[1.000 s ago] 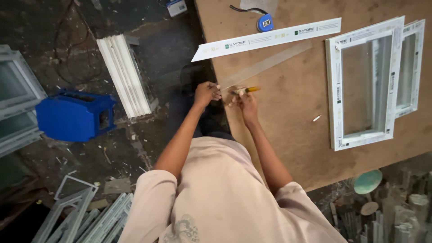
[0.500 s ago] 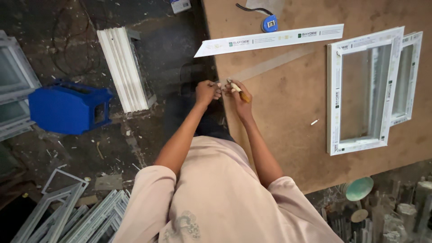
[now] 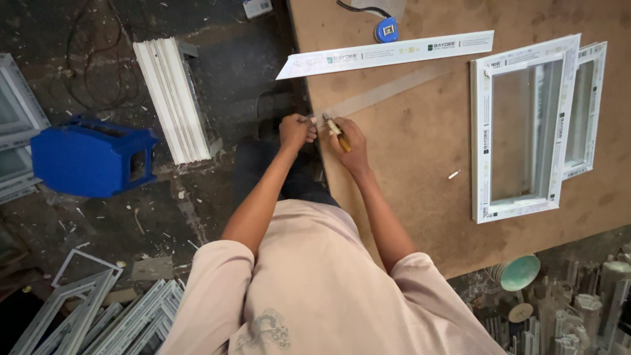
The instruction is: The person measures a flat glass pane on a workbench with a tape measure, marks the glass with a marker, and scores the glass with a handheld cutter. They then handle a window frame on the bench, cut a small piece of tape, and carry glass pieces across the workshop.
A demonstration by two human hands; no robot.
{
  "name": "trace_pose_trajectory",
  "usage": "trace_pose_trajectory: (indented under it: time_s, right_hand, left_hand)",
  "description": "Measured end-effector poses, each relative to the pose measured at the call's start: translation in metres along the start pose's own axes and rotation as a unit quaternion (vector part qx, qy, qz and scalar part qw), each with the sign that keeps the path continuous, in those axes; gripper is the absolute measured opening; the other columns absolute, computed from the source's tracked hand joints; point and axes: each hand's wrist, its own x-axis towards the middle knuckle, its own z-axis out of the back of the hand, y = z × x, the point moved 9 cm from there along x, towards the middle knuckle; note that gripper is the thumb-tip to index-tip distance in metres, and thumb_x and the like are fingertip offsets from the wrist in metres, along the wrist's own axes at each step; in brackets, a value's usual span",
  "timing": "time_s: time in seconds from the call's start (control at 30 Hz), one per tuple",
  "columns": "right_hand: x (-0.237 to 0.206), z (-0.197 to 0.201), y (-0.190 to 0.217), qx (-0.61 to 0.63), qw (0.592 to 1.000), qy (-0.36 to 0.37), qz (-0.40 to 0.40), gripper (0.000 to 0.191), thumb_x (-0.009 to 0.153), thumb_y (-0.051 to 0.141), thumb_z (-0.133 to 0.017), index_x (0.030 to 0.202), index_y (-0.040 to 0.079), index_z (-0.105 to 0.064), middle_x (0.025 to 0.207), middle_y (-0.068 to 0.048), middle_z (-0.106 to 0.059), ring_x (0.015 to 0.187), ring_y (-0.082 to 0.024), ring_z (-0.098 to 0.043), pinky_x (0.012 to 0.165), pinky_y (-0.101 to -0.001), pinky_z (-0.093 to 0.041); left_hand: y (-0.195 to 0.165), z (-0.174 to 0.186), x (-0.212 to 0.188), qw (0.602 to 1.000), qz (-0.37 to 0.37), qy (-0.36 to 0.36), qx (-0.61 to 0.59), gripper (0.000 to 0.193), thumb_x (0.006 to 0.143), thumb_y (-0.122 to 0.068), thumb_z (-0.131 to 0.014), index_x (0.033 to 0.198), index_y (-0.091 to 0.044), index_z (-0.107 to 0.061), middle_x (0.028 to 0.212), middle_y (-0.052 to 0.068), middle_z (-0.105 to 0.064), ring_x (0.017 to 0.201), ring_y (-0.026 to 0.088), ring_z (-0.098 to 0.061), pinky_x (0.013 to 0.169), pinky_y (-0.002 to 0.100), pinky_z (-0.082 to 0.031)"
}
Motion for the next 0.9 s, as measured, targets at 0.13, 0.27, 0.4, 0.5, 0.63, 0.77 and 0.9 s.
trace_pose_trajectory:
  time_s: [0.13,0.27,0.4,0.5,0.63,0.77,0.9]
  right_hand:
    - [-0.001,0.005,-0.005,-0.018,0.999,-0.026,-0.011,0.029,0.088,-0.001,-0.07,0.117,0.0,-0.07,0.113,-0.02,-0.072,0.101,-0.033,-0.073,0.086,-0.0369,-0.058]
    - [0.002,0.01,-0.006,-0.006,0.998,-0.05,-0.028,0.02,0.093,0.0,-0.072,0.114,-0.001,-0.072,0.108,-0.019,-0.074,0.097,-0.031,-0.074,0.086,-0.0365,-0.058]
    - [0.008,0.01,0.0,0.001,0.999,-0.042,-0.021,0.019,0.094,-0.001,-0.072,0.113,-0.002,-0.072,0.107,-0.019,-0.074,0.096,-0.031,-0.074,0.085,-0.036,-0.058]
    - [0.008,0.007,-0.005,0.008,0.998,-0.022,-0.057,0.018,0.093,0.0,-0.072,0.111,-0.003,-0.072,0.104,-0.019,-0.074,0.086,-0.03,-0.073,0.077,-0.035,-0.056]
    - [0.004,0.01,-0.001,-0.059,0.997,-0.027,-0.034,0.005,0.094,0.004,-0.076,0.098,0.001,-0.075,0.094,-0.017,-0.075,0.082,-0.028,-0.073,0.075,-0.0335,-0.056]
    - [-0.017,0.029,-0.019,0.018,0.988,-0.096,-0.115,0.012,0.093,0.005,-0.075,0.104,0.0,-0.077,0.093,-0.013,-0.077,0.082,-0.018,-0.072,0.075,-0.0285,-0.056]
    - [-0.034,0.034,-0.039,0.111,0.963,-0.139,-0.201,0.013,0.098,0.005,-0.072,0.107,-0.001,-0.078,0.092,-0.009,-0.077,0.083,-0.013,-0.068,0.075,-0.0267,-0.054]
  left_hand:
    - [-0.001,0.002,-0.002,1.0,0.008,-0.008,-0.005,0.018,0.089,-0.011,-0.076,0.088,0.005,-0.071,0.074,0.014,-0.075,0.056,0.02,-0.073,0.049,0.032,-0.059]
    - [-0.001,0.002,-0.003,1.0,0.005,-0.008,0.012,0.018,0.09,-0.012,-0.076,0.088,0.005,-0.071,0.074,0.014,-0.075,0.057,0.018,-0.073,0.049,0.032,-0.059]
    - [0.001,0.001,-0.001,1.0,0.007,-0.007,-0.008,0.017,0.089,-0.01,-0.075,0.087,0.006,-0.07,0.073,0.014,-0.075,0.056,0.02,-0.073,0.05,0.033,-0.06]
    - [0.001,0.001,-0.002,1.0,0.003,-0.002,-0.009,0.017,0.089,-0.011,-0.076,0.087,0.006,-0.071,0.073,0.014,-0.075,0.057,0.02,-0.073,0.051,0.033,-0.061]
    - [-0.006,-0.001,-0.005,0.999,-0.015,0.014,-0.029,0.015,0.09,-0.008,-0.067,0.088,0.006,-0.073,0.074,0.014,-0.076,0.058,0.02,-0.074,0.052,0.032,-0.062]
    - [-0.005,0.001,-0.007,0.999,-0.01,0.026,-0.039,0.018,0.091,-0.012,-0.072,0.088,0.006,-0.07,0.074,0.014,-0.074,0.056,0.02,-0.072,0.051,0.033,-0.06]
    - [0.007,0.016,-0.009,0.997,-0.016,0.042,-0.063,0.017,0.093,-0.012,-0.072,0.091,0.004,-0.068,0.076,0.015,-0.074,0.057,0.02,-0.072,0.051,0.032,-0.06]
